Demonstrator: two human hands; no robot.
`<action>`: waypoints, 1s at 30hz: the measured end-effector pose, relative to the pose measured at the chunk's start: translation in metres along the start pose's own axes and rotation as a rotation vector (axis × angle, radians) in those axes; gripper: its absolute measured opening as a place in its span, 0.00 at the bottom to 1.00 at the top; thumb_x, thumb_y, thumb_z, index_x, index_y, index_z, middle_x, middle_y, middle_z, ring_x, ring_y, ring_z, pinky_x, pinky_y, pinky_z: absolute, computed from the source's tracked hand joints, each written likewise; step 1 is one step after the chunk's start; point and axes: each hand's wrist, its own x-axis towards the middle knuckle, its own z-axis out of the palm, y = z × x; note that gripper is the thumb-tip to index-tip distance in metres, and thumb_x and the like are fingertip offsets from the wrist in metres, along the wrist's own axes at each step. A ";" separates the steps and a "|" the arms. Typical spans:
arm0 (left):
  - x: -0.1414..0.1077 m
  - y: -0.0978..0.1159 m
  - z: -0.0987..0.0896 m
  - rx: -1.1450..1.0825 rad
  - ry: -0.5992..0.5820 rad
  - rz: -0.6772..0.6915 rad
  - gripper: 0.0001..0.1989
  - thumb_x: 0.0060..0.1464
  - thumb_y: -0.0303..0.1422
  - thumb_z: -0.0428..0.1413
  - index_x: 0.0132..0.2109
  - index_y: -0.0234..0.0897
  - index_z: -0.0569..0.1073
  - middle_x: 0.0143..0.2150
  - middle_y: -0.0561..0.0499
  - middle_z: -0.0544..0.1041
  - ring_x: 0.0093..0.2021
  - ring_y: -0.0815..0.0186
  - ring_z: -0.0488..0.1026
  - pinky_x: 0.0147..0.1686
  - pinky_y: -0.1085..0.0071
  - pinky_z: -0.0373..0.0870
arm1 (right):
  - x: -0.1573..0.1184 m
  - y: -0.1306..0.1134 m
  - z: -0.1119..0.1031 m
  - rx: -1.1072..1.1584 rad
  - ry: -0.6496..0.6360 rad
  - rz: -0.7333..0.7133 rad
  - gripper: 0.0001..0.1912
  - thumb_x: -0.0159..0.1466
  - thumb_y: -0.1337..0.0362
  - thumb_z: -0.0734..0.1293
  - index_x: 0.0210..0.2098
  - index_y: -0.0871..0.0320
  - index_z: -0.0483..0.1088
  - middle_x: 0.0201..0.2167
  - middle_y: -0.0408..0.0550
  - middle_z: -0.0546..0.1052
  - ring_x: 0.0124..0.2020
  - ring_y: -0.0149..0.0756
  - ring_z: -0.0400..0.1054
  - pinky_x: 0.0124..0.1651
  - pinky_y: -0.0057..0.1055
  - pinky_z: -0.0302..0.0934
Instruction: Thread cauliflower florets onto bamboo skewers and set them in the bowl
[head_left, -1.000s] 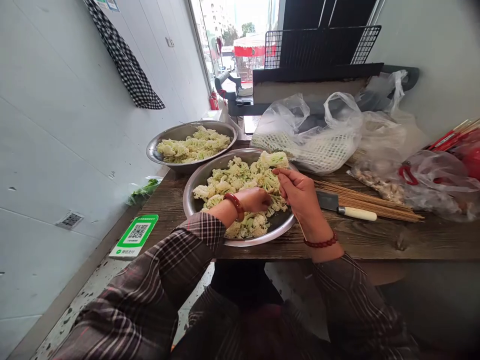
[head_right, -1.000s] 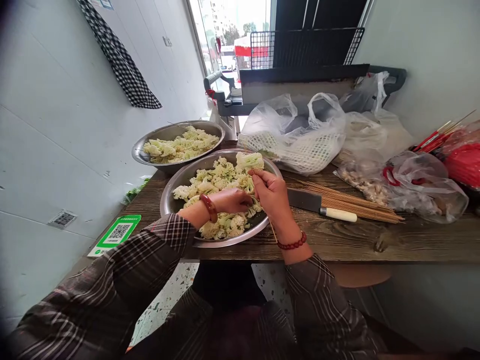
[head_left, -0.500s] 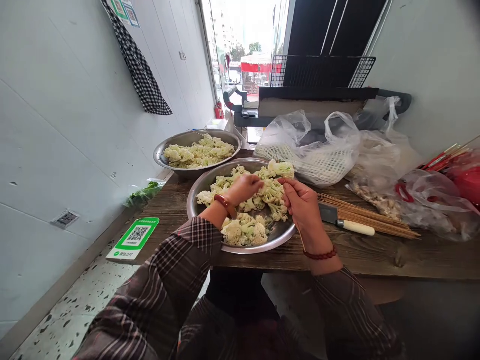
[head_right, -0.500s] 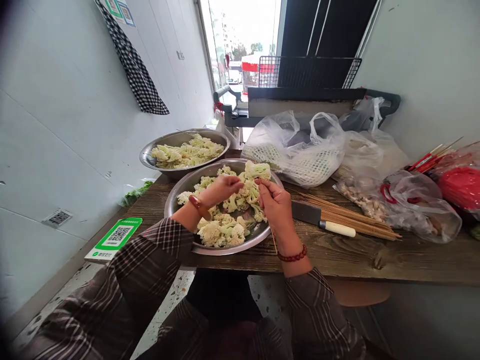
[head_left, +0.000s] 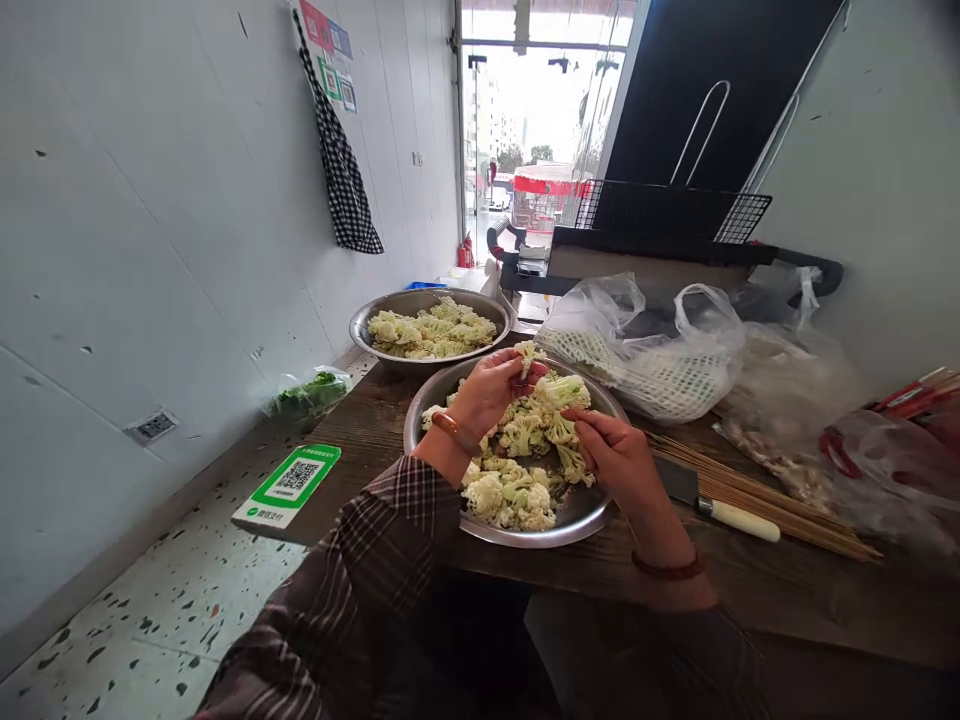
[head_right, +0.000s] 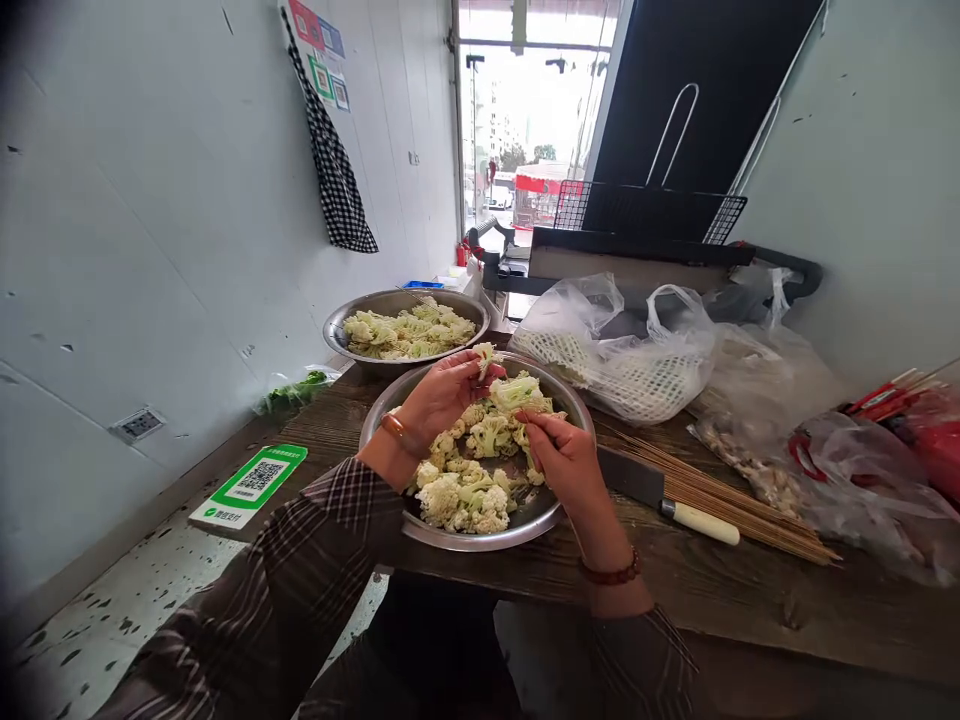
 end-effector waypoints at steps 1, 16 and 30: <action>0.000 0.000 0.000 0.001 -0.011 0.001 0.04 0.56 0.28 0.59 0.37 0.34 0.70 0.35 0.47 0.80 0.30 0.73 0.74 0.33 0.76 0.70 | 0.000 0.001 0.000 0.009 -0.005 0.015 0.23 0.63 0.49 0.67 0.46 0.62 0.79 0.13 0.35 0.59 0.14 0.25 0.50 0.17 0.25 0.43; -0.005 0.000 0.005 0.248 -0.078 0.192 0.25 0.44 0.25 0.62 0.52 0.36 0.71 0.31 0.57 0.70 0.26 0.77 0.62 0.25 0.77 0.56 | 0.002 0.003 0.002 0.043 0.000 0.082 0.24 0.60 0.50 0.68 0.45 0.64 0.78 0.13 0.33 0.58 0.15 0.25 0.49 0.18 0.26 0.42; -0.002 0.000 0.004 0.327 0.082 0.287 0.06 0.52 0.29 0.61 0.35 0.33 0.71 0.24 0.55 0.70 0.23 0.74 0.67 0.22 0.77 0.59 | 0.000 0.006 0.002 -0.010 0.001 0.074 0.24 0.60 0.53 0.68 0.46 0.66 0.79 0.14 0.35 0.60 0.17 0.25 0.51 0.21 0.26 0.46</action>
